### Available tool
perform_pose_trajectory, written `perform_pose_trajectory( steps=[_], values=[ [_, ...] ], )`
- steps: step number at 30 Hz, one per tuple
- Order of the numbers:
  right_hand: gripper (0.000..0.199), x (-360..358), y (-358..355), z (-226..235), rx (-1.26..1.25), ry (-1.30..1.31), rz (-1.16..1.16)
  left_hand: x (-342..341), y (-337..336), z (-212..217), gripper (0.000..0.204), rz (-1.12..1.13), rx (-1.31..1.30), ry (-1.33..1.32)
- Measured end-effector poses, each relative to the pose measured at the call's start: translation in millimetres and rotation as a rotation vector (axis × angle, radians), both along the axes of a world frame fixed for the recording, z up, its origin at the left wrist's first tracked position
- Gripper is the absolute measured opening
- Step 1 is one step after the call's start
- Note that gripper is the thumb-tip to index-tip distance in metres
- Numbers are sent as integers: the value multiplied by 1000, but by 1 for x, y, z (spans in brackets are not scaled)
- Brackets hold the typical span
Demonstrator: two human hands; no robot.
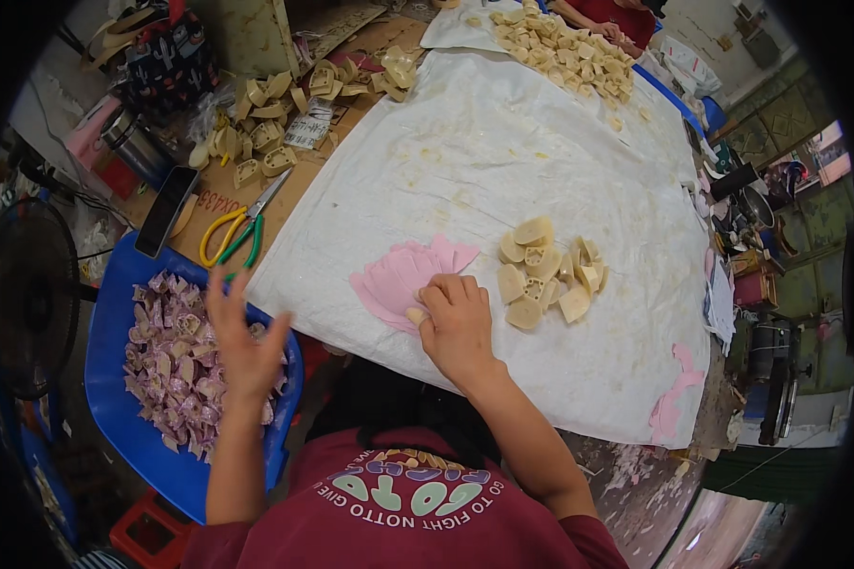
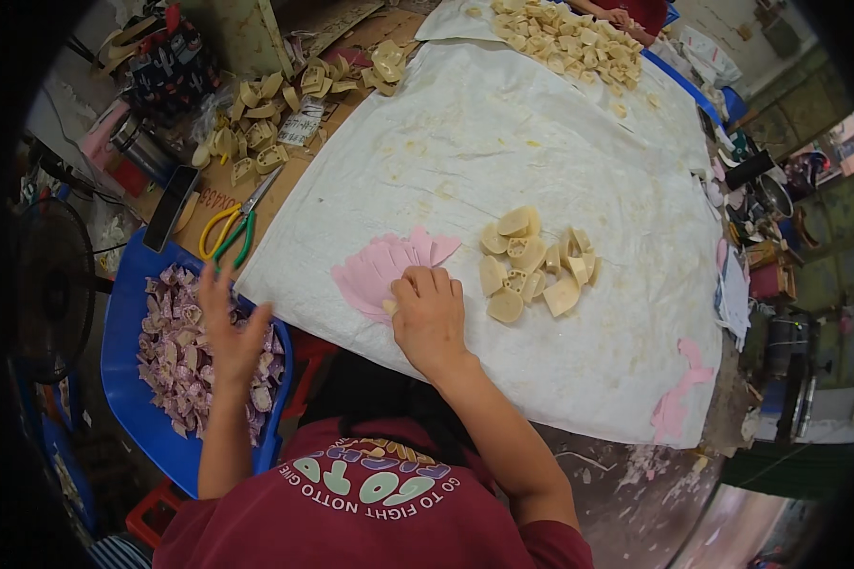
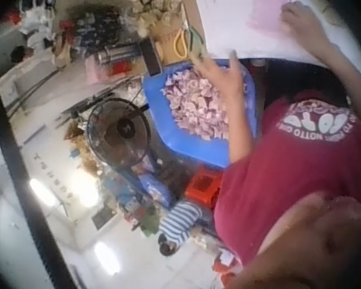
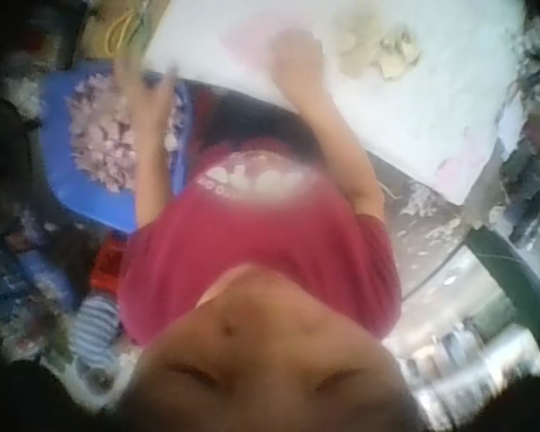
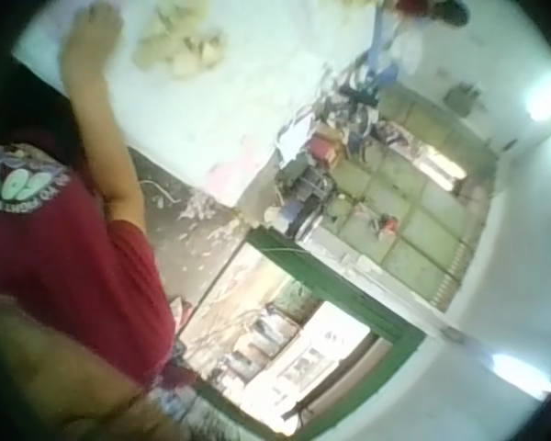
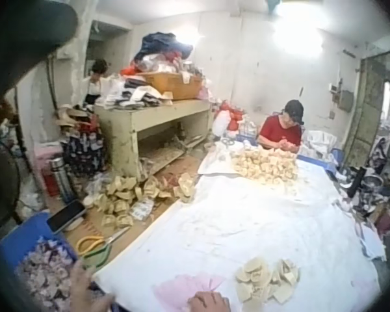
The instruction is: The person wraps small, cylindrical, beige-colored items with pink paper wrappers by hand. They pick up a wrapper and an item, fold the paper around the item, and place the finished wrapped unit on a white cloth on the table. The process is repeated continuously throughout the clip.
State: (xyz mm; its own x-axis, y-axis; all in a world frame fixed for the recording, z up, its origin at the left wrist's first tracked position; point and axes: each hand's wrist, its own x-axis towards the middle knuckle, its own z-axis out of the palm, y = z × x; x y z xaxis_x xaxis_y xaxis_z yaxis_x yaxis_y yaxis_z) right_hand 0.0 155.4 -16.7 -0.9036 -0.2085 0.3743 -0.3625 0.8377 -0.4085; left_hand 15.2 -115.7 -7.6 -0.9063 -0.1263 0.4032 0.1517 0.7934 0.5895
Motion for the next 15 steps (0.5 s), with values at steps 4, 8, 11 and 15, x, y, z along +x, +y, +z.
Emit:
perform_pose_trajectory(
  steps=[4,8,11,15],
  values=[
    [17,-2,6,-3,-167,-15,32,-18,66,12,75,-328,206,38],
    [15,1,11,-9,-267,-6,63,-38,93,6,69,-601,103,-58],
    [15,1,14,-10,-288,-7,77,-45,92,-26,63,-684,137,-157],
    [15,-3,23,-18,-625,-126,75,-45,92,-37,64,-667,17,-184]
  ],
)
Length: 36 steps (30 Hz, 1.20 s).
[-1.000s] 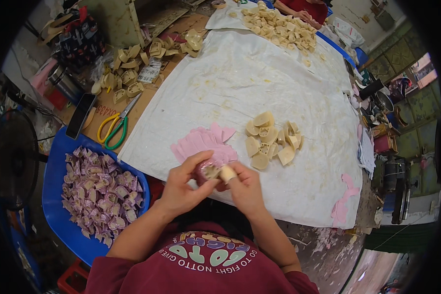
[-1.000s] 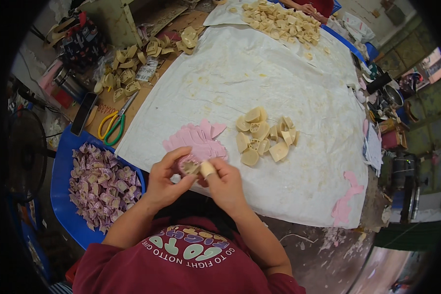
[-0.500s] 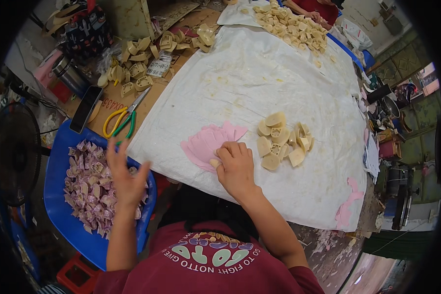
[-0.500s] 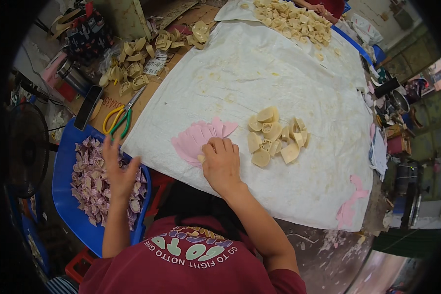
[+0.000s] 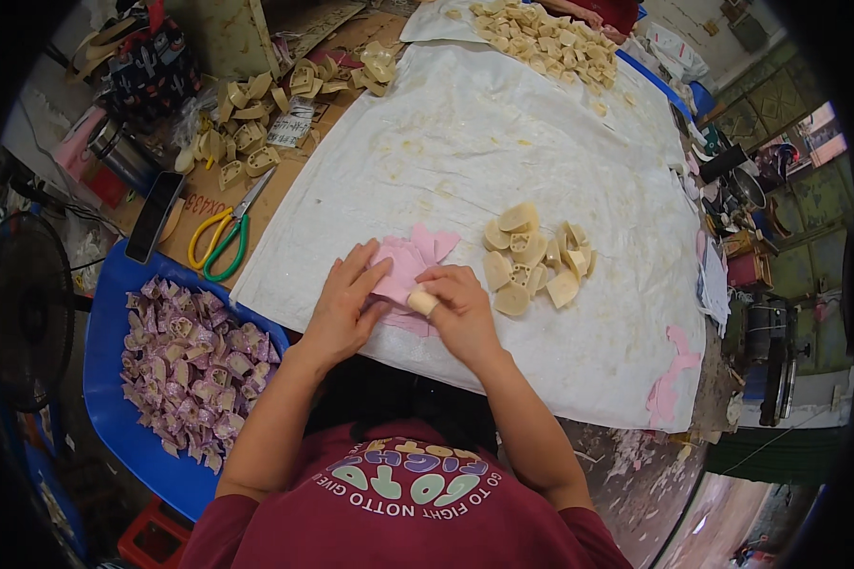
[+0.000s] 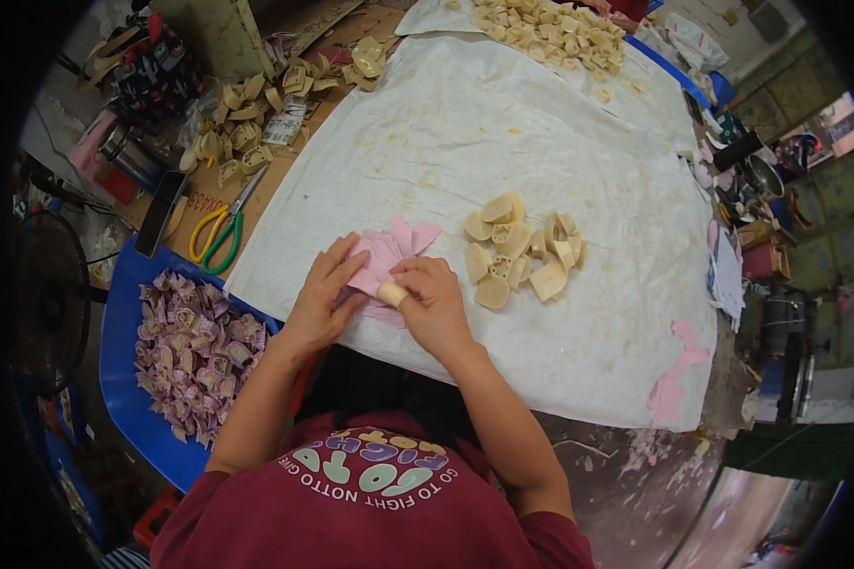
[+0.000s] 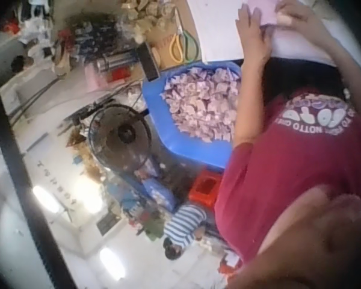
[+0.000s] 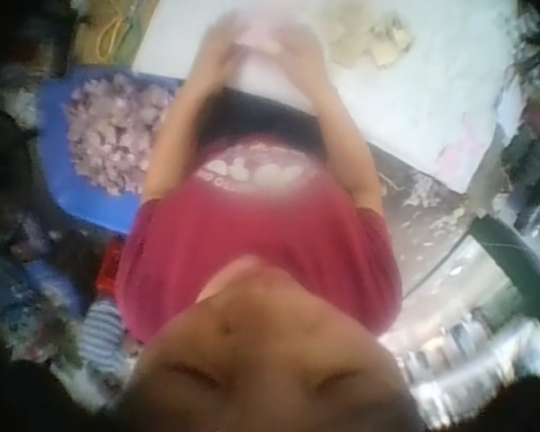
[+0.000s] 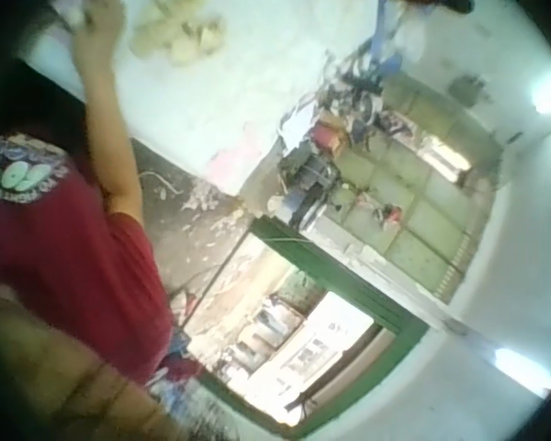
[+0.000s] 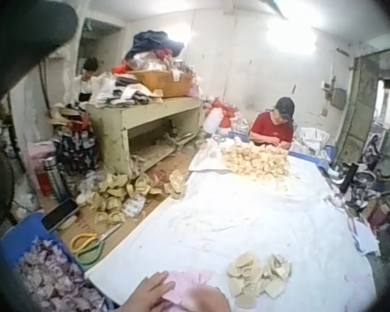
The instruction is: The person wraps small, cylindrical, beige-colored items with pink paper wrappers by hand. They pick up a wrapper and an item, fold the paper around the item, and place the finished wrapped unit on a white cloth on the table. The process is repeated continuously throughout the clip.
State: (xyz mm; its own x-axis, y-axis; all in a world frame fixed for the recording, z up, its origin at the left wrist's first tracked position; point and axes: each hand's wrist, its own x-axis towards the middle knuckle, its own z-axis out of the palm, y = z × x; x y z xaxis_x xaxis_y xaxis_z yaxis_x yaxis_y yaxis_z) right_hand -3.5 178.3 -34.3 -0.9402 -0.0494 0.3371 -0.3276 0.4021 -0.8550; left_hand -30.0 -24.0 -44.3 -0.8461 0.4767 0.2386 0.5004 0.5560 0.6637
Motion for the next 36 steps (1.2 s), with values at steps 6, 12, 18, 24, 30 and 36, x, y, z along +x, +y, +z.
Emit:
perform_pose_trajectory(
  steps=[6,12,18,24,30,36],
  values=[
    [11,19,49,34,-545,-21,-351,1,-11,16,65,81,324,-57],
    [28,49,24,45,175,381,-133,26,40,64,37,-163,828,-866],
    [37,44,67,30,315,178,-400,15,51,66,34,64,1042,-1018],
    [35,57,75,9,582,151,-428,7,83,61,38,10,1314,-1050],
    [34,83,84,-9,188,-46,-515,1,159,36,41,-65,1189,-1189],
    [34,73,84,-5,308,11,-488,-4,175,27,40,-89,1138,-1163]
  ],
)
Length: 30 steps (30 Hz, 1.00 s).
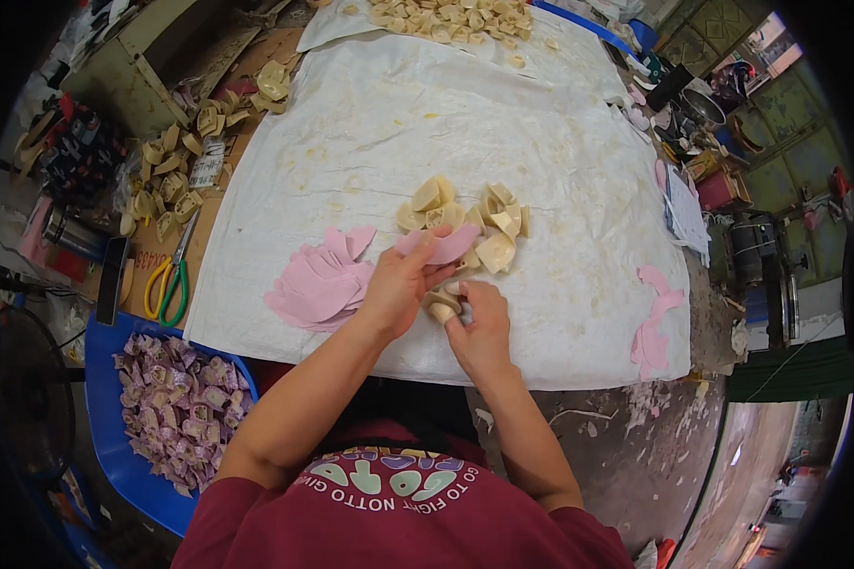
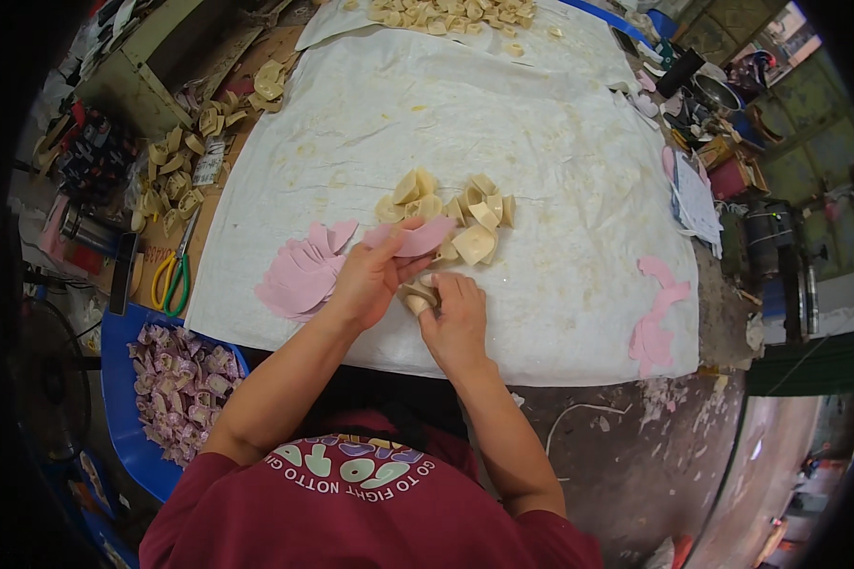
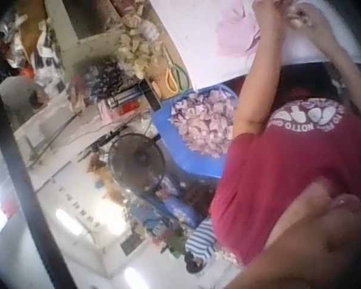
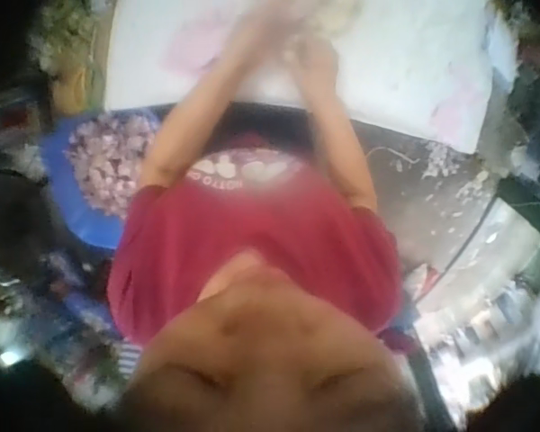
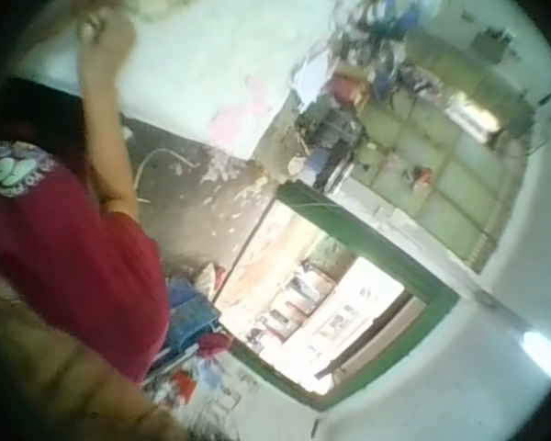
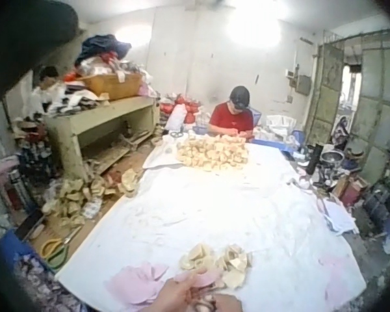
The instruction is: The person wraps small, cylindrical, beige-colored items with pink paper wrappers by hand. They pick up a wrapper and an item, fold the paper around the item, and place the finished wrapped unit on a white cloth on the table. The process is repeated continuously throughout the clip.
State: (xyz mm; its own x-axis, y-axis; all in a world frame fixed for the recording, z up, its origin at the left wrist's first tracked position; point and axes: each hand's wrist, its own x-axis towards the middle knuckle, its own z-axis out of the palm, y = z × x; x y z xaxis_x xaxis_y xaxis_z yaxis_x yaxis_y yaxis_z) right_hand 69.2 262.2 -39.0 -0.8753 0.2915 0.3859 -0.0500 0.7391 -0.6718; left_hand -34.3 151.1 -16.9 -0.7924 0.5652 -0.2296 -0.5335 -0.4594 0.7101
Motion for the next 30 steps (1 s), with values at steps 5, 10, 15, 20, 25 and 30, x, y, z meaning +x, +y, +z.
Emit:
perform_pose_trajectory(
  steps=[5,10,15,20,25,30],
  values=[
    [42,11,14,18,204,-142,69,3,-53,36,38,126,-18,6],
    [34,14,4,50,-407,-209,149,9,-83,43,39,229,31,-35],
    [40,-2,-46,96,-252,189,320,38,-86,58,42,249,91,-4],
    [36,-15,-60,103,-89,372,453,51,-98,72,44,194,85,103],
    [34,-14,-62,109,-120,373,476,53,-106,74,41,165,143,136],
    [34,-13,-62,114,-121,365,475,55,-107,76,40,167,100,166]
  ],
)
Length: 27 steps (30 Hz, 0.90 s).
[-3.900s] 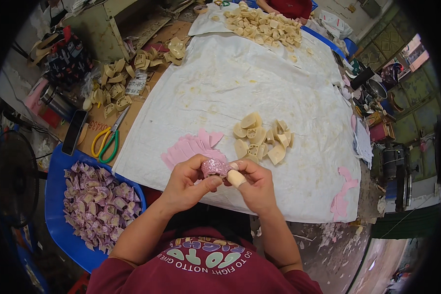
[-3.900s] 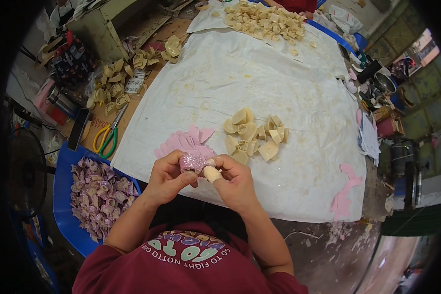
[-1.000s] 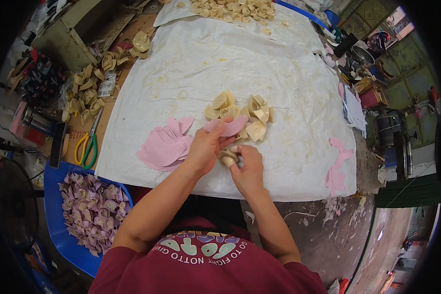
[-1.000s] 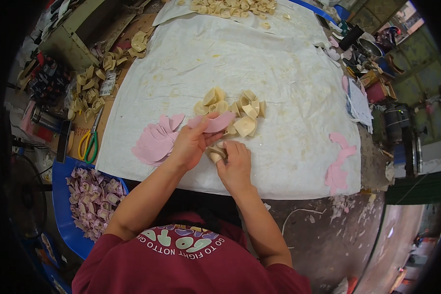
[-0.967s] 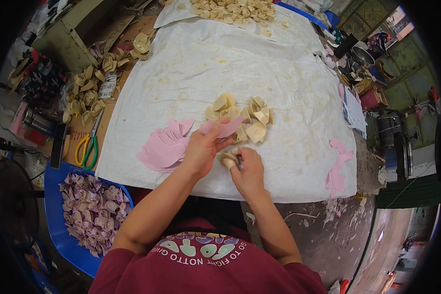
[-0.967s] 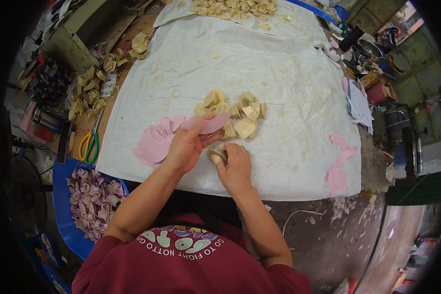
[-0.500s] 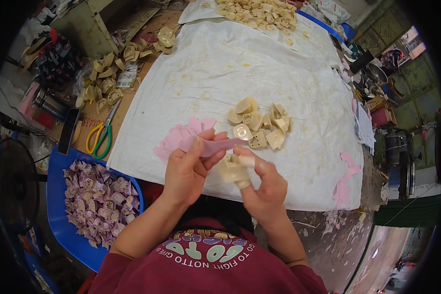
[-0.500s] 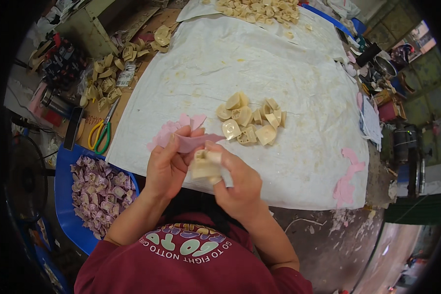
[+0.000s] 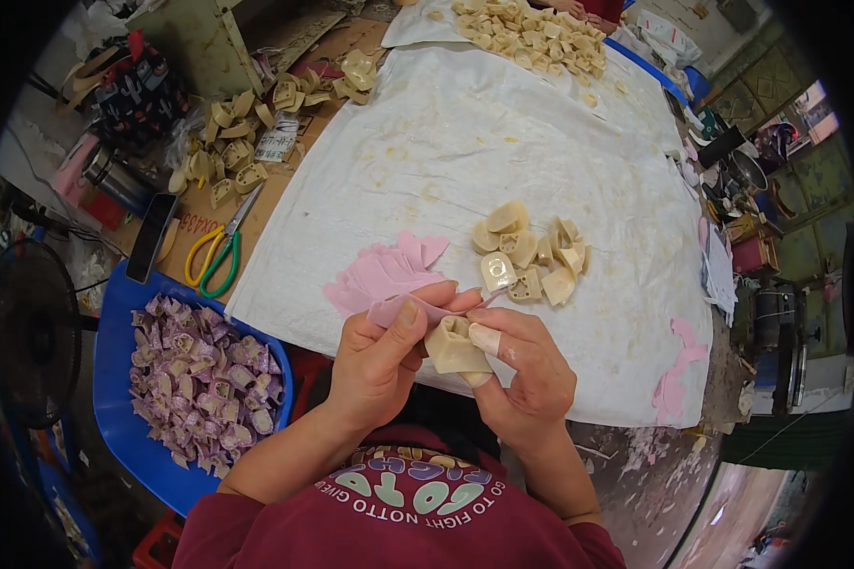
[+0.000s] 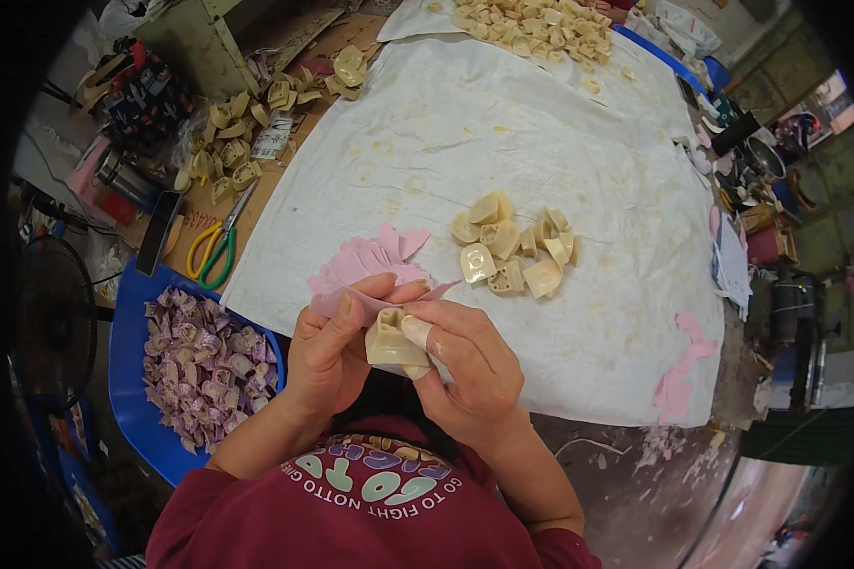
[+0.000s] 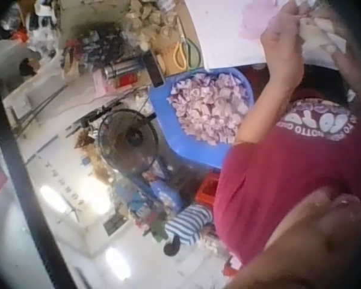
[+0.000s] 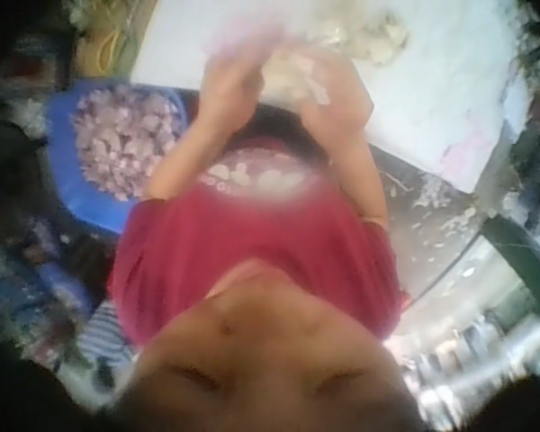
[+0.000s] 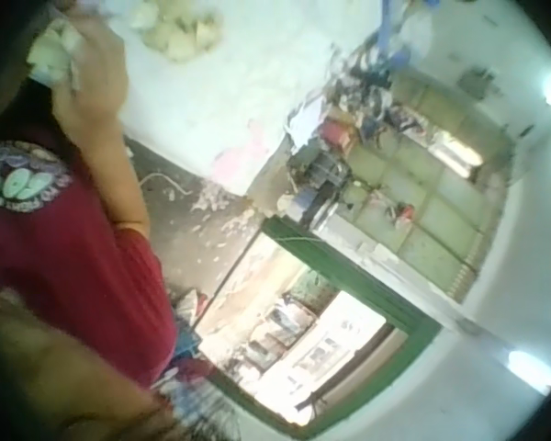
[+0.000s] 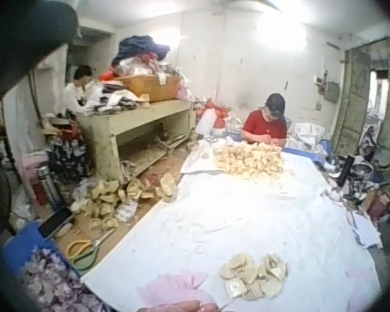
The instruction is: The person wraps small, cylindrical, beige-colored items with pink paper wrappers by hand. They pick up a wrapper and an item, fold the paper around the item, and place the finished wrapped unit on a white cloth on the table. The process is repeated continuously throughout the clip.
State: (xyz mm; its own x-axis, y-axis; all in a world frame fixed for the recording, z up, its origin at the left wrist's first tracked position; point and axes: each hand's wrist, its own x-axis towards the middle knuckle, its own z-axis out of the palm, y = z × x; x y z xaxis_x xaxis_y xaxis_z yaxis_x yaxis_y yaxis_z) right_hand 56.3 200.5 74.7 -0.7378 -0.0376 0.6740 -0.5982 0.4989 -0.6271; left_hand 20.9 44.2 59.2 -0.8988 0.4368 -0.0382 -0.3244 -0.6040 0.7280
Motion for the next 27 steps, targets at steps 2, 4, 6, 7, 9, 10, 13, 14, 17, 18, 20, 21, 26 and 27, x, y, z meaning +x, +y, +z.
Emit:
perform_pose_trajectory(
  steps=[2,4,6,7,9,10,13,14,17,18,20,21,26,27],
  values=[
    [34,0,1,1,2,0,5,0,1,2,40,1,-8,1],
    [35,-1,2,2,8,2,6,1,2,4,40,5,-7,5],
    [35,0,2,2,20,4,2,2,3,6,40,2,19,8],
    [34,0,3,2,26,6,-3,2,3,6,40,0,34,9],
    [34,0,3,3,37,10,-15,2,3,3,40,-4,40,11],
    [33,-1,3,3,24,0,-5,2,3,2,40,-7,42,12],
    [33,-2,7,3,1,-10,24,1,1,3,41,-39,95,-50],
    [34,-3,7,2,4,-2,31,1,1,4,41,-42,93,-38],
    [34,-5,6,2,54,28,10,0,0,3,42,-46,76,4],
    [35,-6,5,3,77,41,-3,-1,-1,1,42,-48,57,29],
    [34,-10,7,6,180,66,-45,-4,-2,1,40,-24,-40,114],
    [33,-12,9,9,233,79,-67,-7,-1,2,37,-2,-118,176],
    [30,-15,15,15,381,31,-146,-11,-5,1,27,81,-359,234],
    [30,-15,14,16,406,12,-156,-13,-7,1,26,81,-357,219]
  ],
)
